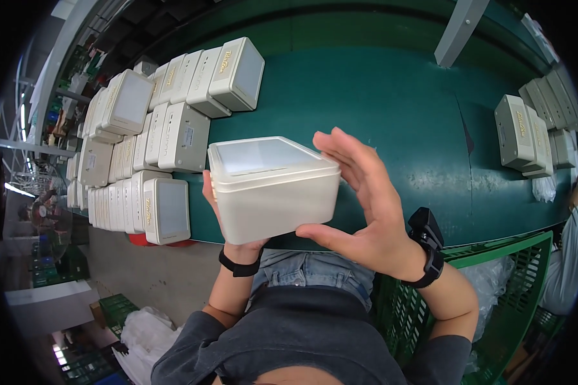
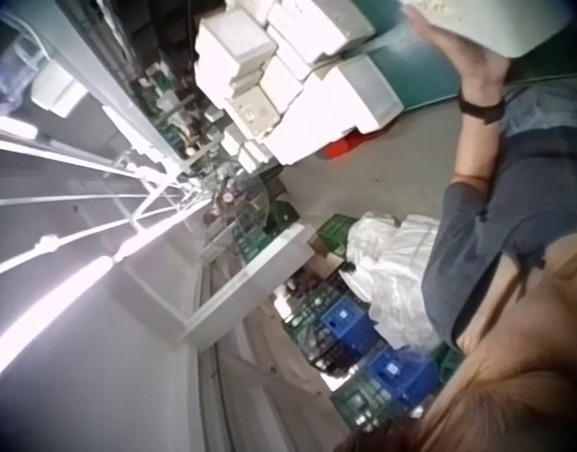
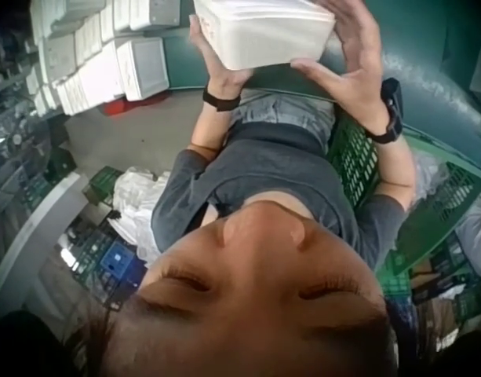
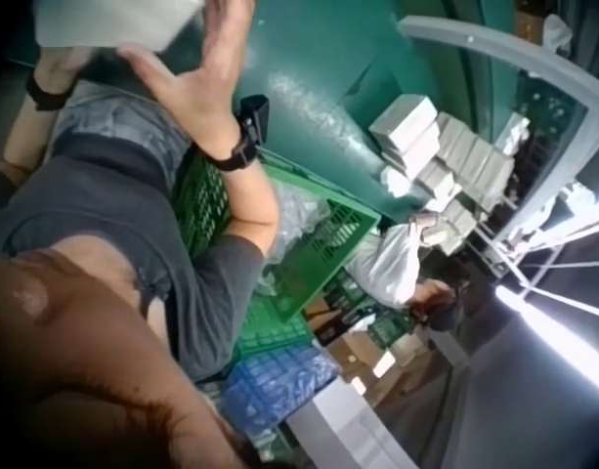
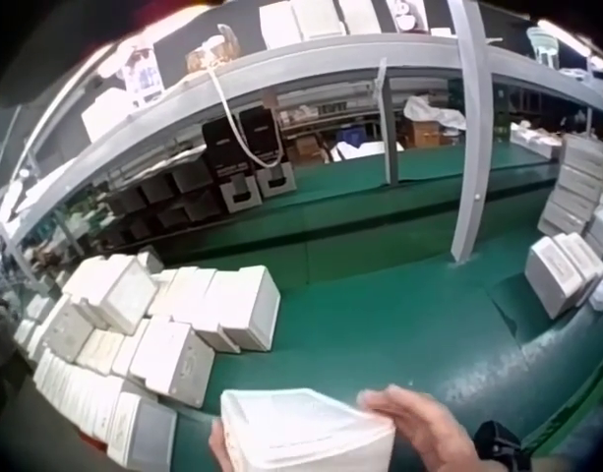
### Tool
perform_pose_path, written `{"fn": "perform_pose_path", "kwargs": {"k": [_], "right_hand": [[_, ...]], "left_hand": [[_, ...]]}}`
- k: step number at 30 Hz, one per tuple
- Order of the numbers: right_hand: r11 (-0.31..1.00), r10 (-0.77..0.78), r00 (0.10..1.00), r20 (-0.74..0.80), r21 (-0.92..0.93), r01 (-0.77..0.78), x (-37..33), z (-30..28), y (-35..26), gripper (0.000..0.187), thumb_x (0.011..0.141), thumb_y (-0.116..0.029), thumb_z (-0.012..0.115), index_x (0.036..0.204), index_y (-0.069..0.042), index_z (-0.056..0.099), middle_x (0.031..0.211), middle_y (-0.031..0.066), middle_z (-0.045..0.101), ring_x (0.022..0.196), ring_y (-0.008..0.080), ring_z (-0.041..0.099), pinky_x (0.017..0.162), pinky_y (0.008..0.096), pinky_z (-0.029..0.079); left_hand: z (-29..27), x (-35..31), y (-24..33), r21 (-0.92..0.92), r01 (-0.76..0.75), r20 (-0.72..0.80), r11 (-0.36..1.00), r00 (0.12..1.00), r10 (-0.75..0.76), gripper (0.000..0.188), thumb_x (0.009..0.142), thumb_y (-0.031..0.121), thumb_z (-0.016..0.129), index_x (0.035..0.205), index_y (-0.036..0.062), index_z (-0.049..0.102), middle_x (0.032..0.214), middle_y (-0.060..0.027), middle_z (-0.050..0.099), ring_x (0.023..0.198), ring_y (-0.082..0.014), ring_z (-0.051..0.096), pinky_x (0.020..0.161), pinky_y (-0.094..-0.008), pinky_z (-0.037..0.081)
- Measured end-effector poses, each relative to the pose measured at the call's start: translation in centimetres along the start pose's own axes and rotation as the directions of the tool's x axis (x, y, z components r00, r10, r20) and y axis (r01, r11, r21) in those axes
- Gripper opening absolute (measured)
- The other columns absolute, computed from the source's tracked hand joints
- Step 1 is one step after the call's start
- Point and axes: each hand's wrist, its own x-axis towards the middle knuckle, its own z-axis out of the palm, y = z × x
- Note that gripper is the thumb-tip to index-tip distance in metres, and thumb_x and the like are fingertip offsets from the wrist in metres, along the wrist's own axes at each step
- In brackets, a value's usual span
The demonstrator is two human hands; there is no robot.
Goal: The person picks up a white electronic device, turns it over to view all sides, and presses the buttons before placing it back on the table and repeating the process with another device.
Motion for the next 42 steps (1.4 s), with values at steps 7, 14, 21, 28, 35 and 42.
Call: {"fn": "perform_pose_path", "kwargs": {"k": [7,14,21,28,35,42], "right_hand": [[0.972,0.014,0.999,-0.044,0.235,-0.004,-0.2,1.2,-0.7,0.095,0.074,0.005,0.077,0.148,-0.002,0.018,0.148,0.0210,0.029,0.136,0.0351,0.038,0.110,0.0433,0.036],[0.968,-0.173,0.985,0.005,0.185,0.169,-0.4,1.6,-0.4,0.087,0.074,0.014,0.070,0.146,-0.001,0.023,0.143,0.0220,0.032,0.134,0.0354,0.041,0.102,0.0407,0.047],[0.974,-0.200,0.979,-0.049,0.096,0.204,-0.6,0.6,-0.1,0.079,0.077,0.007,0.071,0.143,0.001,0.027,0.140,0.0231,0.036,0.128,0.0333,0.046,0.100,0.0413,0.047],[0.998,-0.049,0.998,-0.050,-0.050,0.046,-0.5,0.3,-1.0,0.079,0.077,-0.002,0.075,0.142,0.002,0.030,0.133,0.0199,0.049,0.125,0.0301,0.049,0.103,0.0442,0.041],[0.955,-0.069,0.995,0.068,-0.285,0.086,-0.1,1.2,-1.5,0.083,0.072,-0.008,0.081,0.140,0.002,0.035,0.129,0.0183,0.059,0.126,0.0302,0.050,0.108,0.0462,0.035],[0.912,-0.149,0.987,0.064,-0.376,0.162,-0.5,1.4,-1.2,0.073,0.072,-0.005,0.079,0.135,0.004,0.043,0.129,0.0200,0.058,0.121,0.0343,0.056,0.107,0.0472,0.036]], "left_hand": [[-3.0,0.2,-1.3,0.154,0.218,-0.314,0.964,0.935,-0.162,0.070,0.093,0.059,0.042,0.141,0.0077,0.039,0.135,-0.0163,0.049,0.117,-0.0384,0.052,0.094,-0.0504,0.047],[-1.9,-0.1,-2.0,-0.260,0.338,0.214,0.904,0.933,-0.288,0.072,0.094,0.056,0.040,0.146,0.0078,0.031,0.143,-0.0219,0.039,0.123,-0.0442,0.047,0.095,-0.0512,0.047],[1.7,-0.5,-1.4,-0.536,0.397,0.123,0.745,0.910,-0.397,0.074,0.095,0.057,0.039,0.150,0.0090,0.024,0.152,-0.0235,0.026,0.133,-0.0434,0.037,0.095,-0.0542,0.047],[2.4,1.0,-0.1,-0.387,0.424,0.095,0.819,0.902,-0.422,0.077,0.094,0.056,0.042,0.152,0.0100,0.021,0.153,-0.0208,0.024,0.134,-0.0393,0.036,0.096,-0.0547,0.046],[1.2,1.6,-1.2,-0.442,0.383,0.203,0.811,0.923,-0.326,0.076,0.095,0.054,0.044,0.152,0.0097,0.020,0.154,-0.0191,0.024,0.130,-0.0348,0.042,0.096,-0.0518,0.048],[-0.2,1.8,-2.4,-0.313,0.268,0.159,0.911,0.961,-0.228,0.072,0.096,0.050,0.045,0.150,0.0069,0.025,0.151,-0.0215,0.028,0.114,-0.0314,0.053,0.091,-0.0439,0.051]]}}
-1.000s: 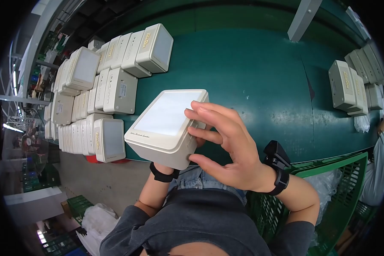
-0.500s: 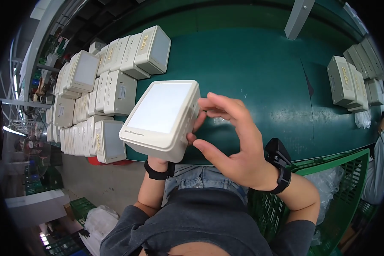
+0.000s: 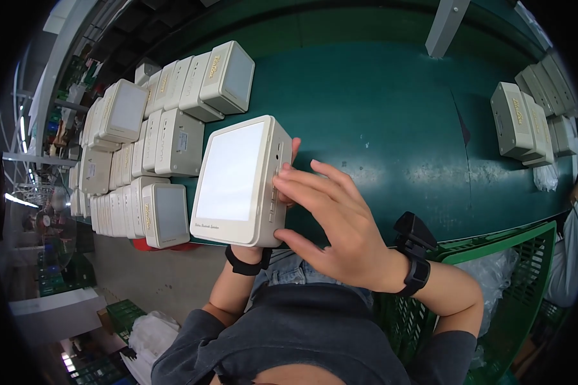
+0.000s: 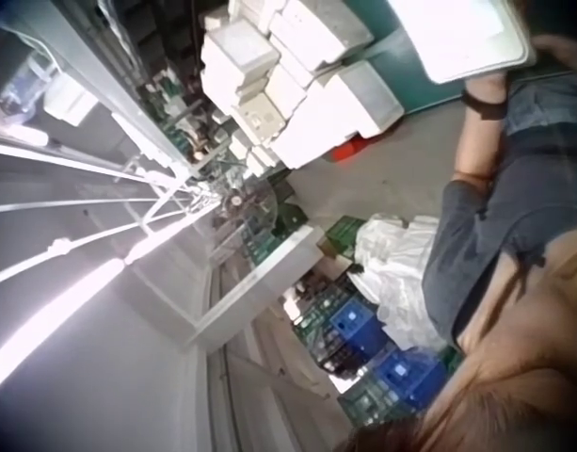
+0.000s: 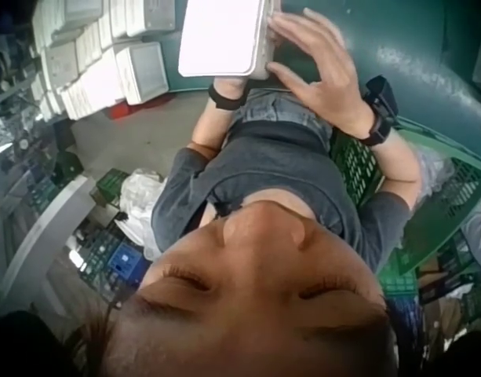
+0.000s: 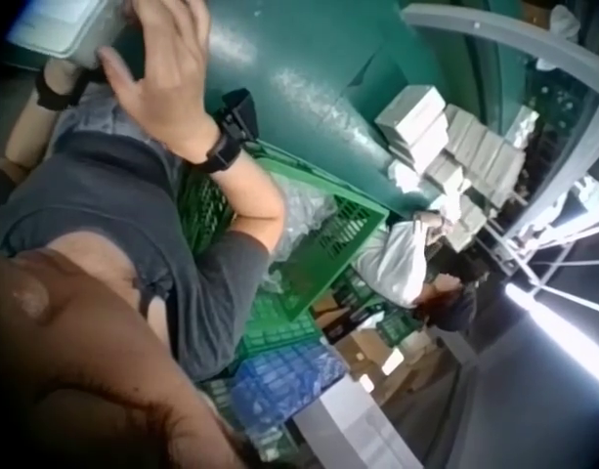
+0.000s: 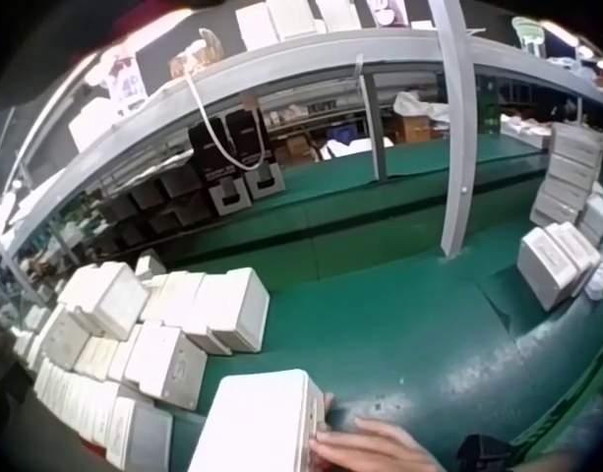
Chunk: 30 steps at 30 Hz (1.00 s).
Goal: The person picks up a white electronic device, turns it over to view all sides, and presses the buttons before placing it back on the table and repeating the process with another device.
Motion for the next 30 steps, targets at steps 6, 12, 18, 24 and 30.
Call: {"fn": "perform_pose_path", "kwargs": {"k": [6,12,18,24,30], "right_hand": [[0.997,0.045,0.999,0.011,0.060,-0.045,-0.7,1.4,-0.2,0.064,0.075,-0.001,0.073,0.133,0.004,0.046,0.129,0.0197,0.058,0.121,0.0333,0.056,0.107,0.0480,0.035],[0.959,0.114,0.991,0.072,0.250,-0.129,-0.8,2.5,-1.7,0.059,0.078,-0.002,0.070,0.133,0.002,0.047,0.131,0.0178,0.057,0.127,0.0320,0.050,0.107,0.0481,0.035],[0.955,0.188,0.978,0.094,0.217,-0.205,-1.4,2.9,-0.1,0.055,0.080,-0.002,0.067,0.132,0.001,0.048,0.128,0.0157,0.057,0.124,0.0308,0.050,0.106,0.0447,0.037],[0.978,0.096,0.903,0.419,0.128,-0.163,-2.0,3.5,2.0,0.053,0.084,-0.006,0.065,0.133,0.001,0.046,0.126,0.0145,0.057,0.116,0.0301,0.054,0.105,0.0400,0.037],[0.960,0.230,0.905,0.356,0.069,-0.271,-1.6,1.9,1.3,0.073,0.082,-0.011,0.068,0.143,0.000,0.031,0.138,0.0180,0.045,0.126,0.0323,0.045,0.107,0.0414,0.034]], "left_hand": [[2.9,-0.5,0.7,0.330,-0.199,-0.162,0.923,0.951,0.263,0.071,0.097,0.047,0.046,0.149,0.0036,0.025,0.145,-0.0226,0.037,0.103,-0.0317,0.055,0.085,-0.0409,0.052],[3.0,-1.3,5.2,0.128,-0.186,-0.035,0.974,0.981,0.192,0.075,0.096,0.044,0.048,0.148,-0.0030,0.022,0.137,-0.0224,0.042,0.121,-0.0363,0.047,0.095,-0.0471,0.044],[6.0,-4.6,9.2,-0.147,0.133,0.253,0.980,0.963,-0.092,0.086,0.091,0.039,0.058,0.155,0.0155,0.006,0.148,-0.0205,0.027,0.130,-0.0411,0.032,0.108,-0.0523,0.030],[5.8,-11.6,7.9,-0.567,0.733,0.619,0.376,0.680,-0.393,0.051,0.091,0.025,0.060,0.132,0.0088,0.035,0.125,-0.0150,0.043,0.116,-0.0319,0.045,0.099,-0.0453,0.041],[1.3,-12.5,15.0,0.334,-0.188,0.921,-0.924,0.272,0.278,0.020,0.094,0.014,0.057,0.109,0.0005,0.058,0.101,-0.0105,0.058,0.101,-0.0284,0.054,0.093,-0.0425,0.043]]}}
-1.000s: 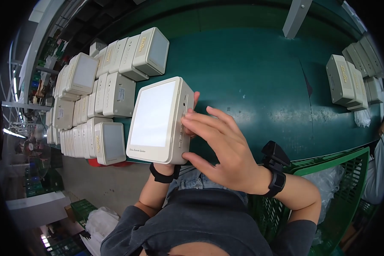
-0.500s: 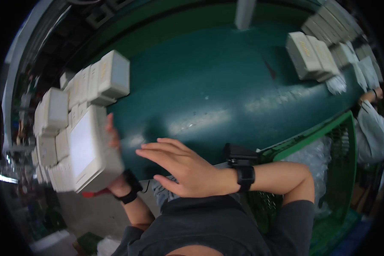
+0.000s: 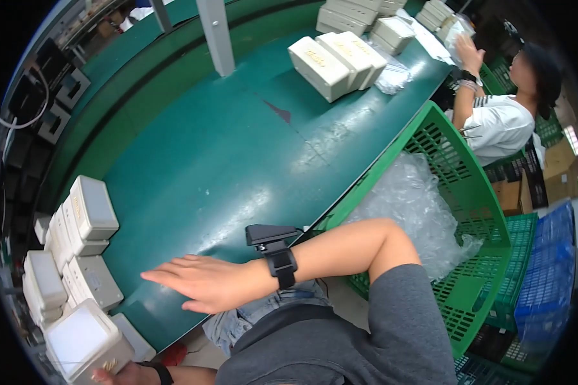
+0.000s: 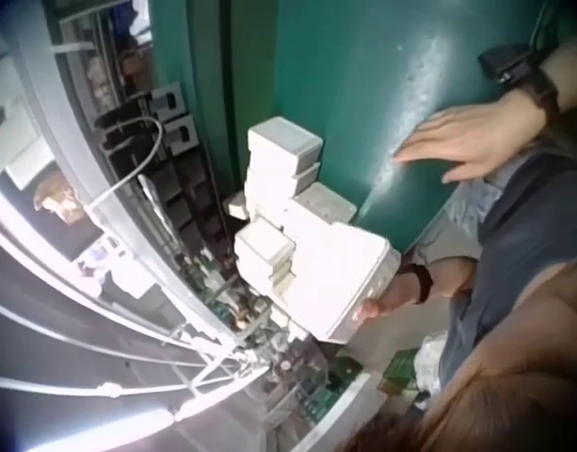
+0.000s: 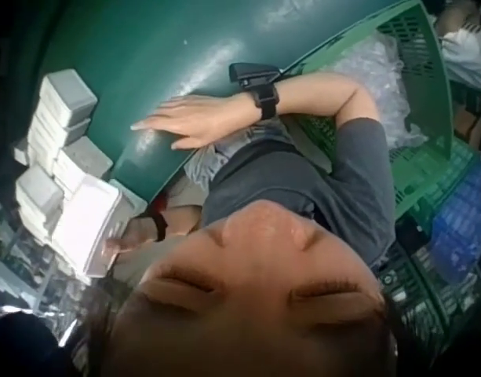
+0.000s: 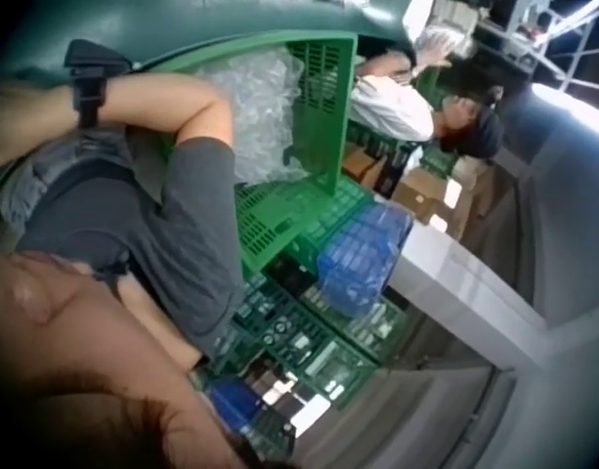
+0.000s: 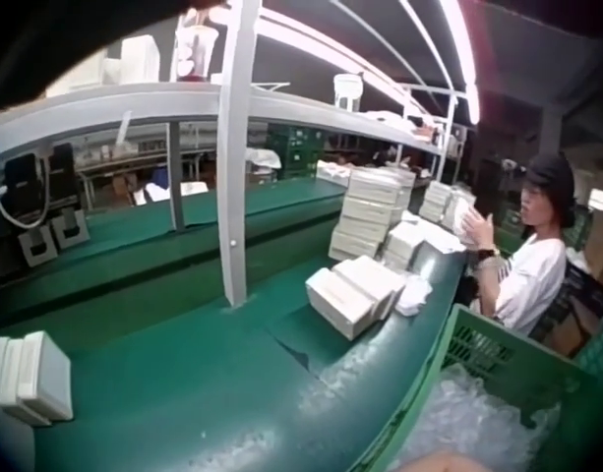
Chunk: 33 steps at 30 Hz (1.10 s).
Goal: The person picks up a white electronic device, turns it over to view all sides, and presses the buttons before placing it back on the table and repeating the process with another device.
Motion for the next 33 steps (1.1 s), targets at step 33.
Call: {"fn": "perform_pose_path", "kwargs": {"k": [33], "right_hand": [[0.974,0.126,0.992,0.020,-0.190,-0.120,0.4,-2.6,0.9,0.073,0.065,-0.013,0.071,0.130,0.001,0.040,0.096,0.0179,0.061,0.083,0.0351,0.066,0.065,0.0447,0.051]], "left_hand": [[14.9,-0.8,7.4,-0.324,0.635,0.783,0.701,0.596,-0.178,0.077,0.091,0.065,0.042,0.128,-0.0024,0.042,0.115,-0.0196,0.053,0.112,-0.0319,0.052,0.103,-0.0487,0.040]]}}
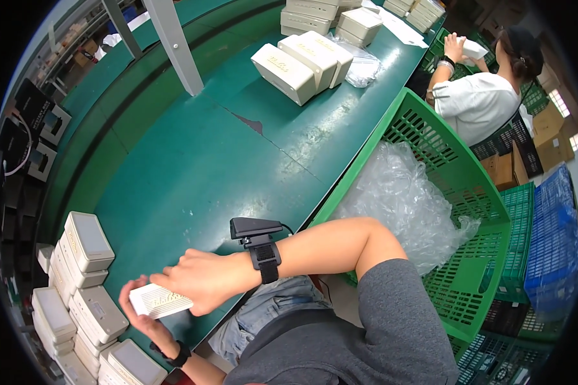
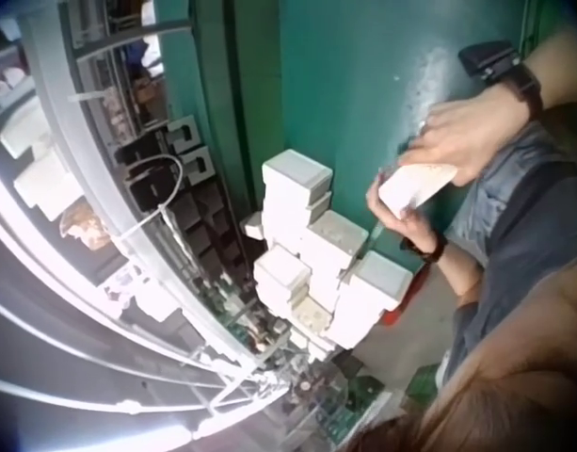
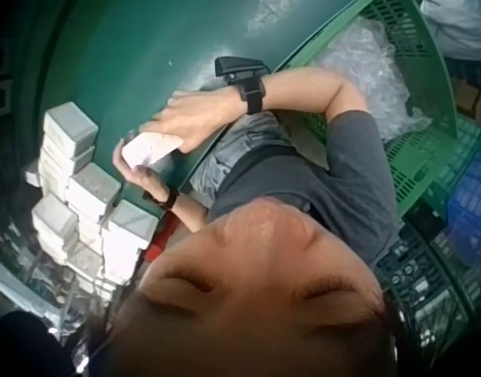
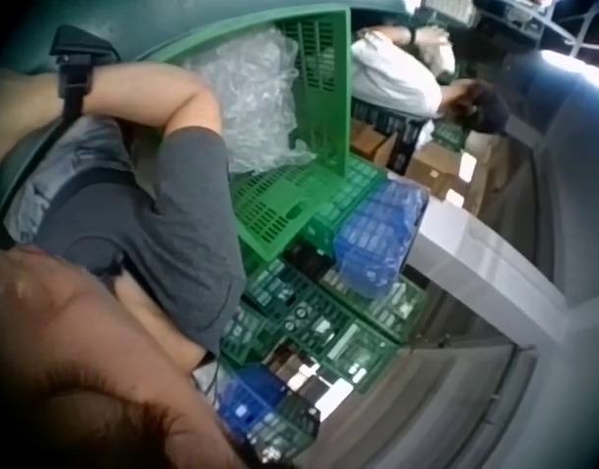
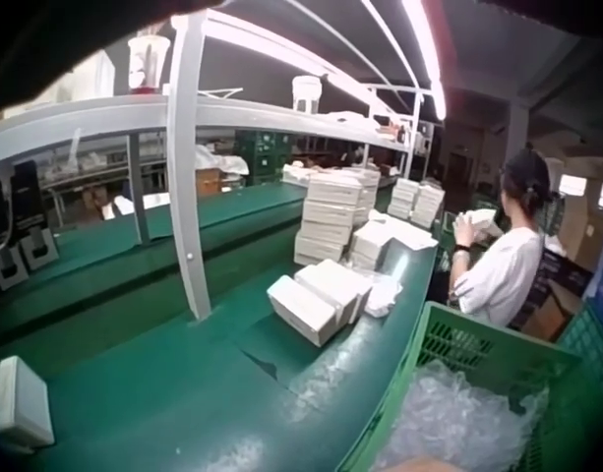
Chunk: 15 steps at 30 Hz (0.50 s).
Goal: The person picks up a white electronic device, turns it over to view all sides, and presses the buttons before placing it back on the table and repeating the process with another device.
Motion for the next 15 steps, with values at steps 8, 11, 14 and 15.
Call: {"fn": "perform_pose_path", "kwargs": {"k": [8,11,14,15], "right_hand": [[0.999,-0.012,1.000,-0.003,-0.049,0.012,-0.8,0.9,0.9,0.075,0.067,-0.012,0.075,0.131,0.001,0.039,0.100,0.0185,0.059,0.083,0.0377,0.065,0.069,0.0457,0.051],[0.999,-0.020,0.999,-0.031,-0.051,0.018,-0.8,1.1,0.7,0.072,0.066,-0.011,0.075,0.129,0.002,0.041,0.102,0.0195,0.059,0.083,0.0384,0.065,0.070,0.0453,0.051],[1.000,-0.020,0.999,-0.047,-0.023,0.019,-0.6,1.1,0.6,0.067,0.065,-0.011,0.073,0.124,0.004,0.046,0.101,0.0213,0.061,0.081,0.0388,0.066,0.071,0.0439,0.051],[1.000,0.006,1.000,-0.020,-0.024,-0.007,-0.6,1.0,0.6,0.070,0.065,-0.011,0.074,0.127,0.003,0.043,0.102,0.0205,0.060,0.083,0.0386,0.065,0.070,0.0447,0.051]], "left_hand": [[2.6,-2.0,-2.1,-0.141,0.118,-0.092,0.983,0.987,-0.131,0.057,0.091,0.054,0.045,0.111,0.0004,0.046,0.103,-0.0154,0.052,0.101,-0.0268,0.054,0.093,-0.0441,0.044],[2.7,-2.2,-2.6,-0.186,0.089,-0.103,0.979,0.989,-0.109,0.054,0.091,0.051,0.045,0.111,0.0007,0.045,0.103,-0.0161,0.052,0.100,-0.0275,0.054,0.092,-0.0441,0.044],[3.0,-2.3,-2.9,-0.233,0.057,-0.127,0.971,0.988,-0.088,0.052,0.091,0.049,0.045,0.112,0.0010,0.044,0.103,-0.0166,0.053,0.100,-0.0282,0.054,0.092,-0.0443,0.045],[3.4,-2.4,-3.0,-0.255,0.055,-0.152,0.965,0.984,-0.097,0.052,0.092,0.049,0.045,0.111,0.0008,0.044,0.102,-0.0165,0.053,0.100,-0.0283,0.054,0.093,-0.0454,0.044]]}}
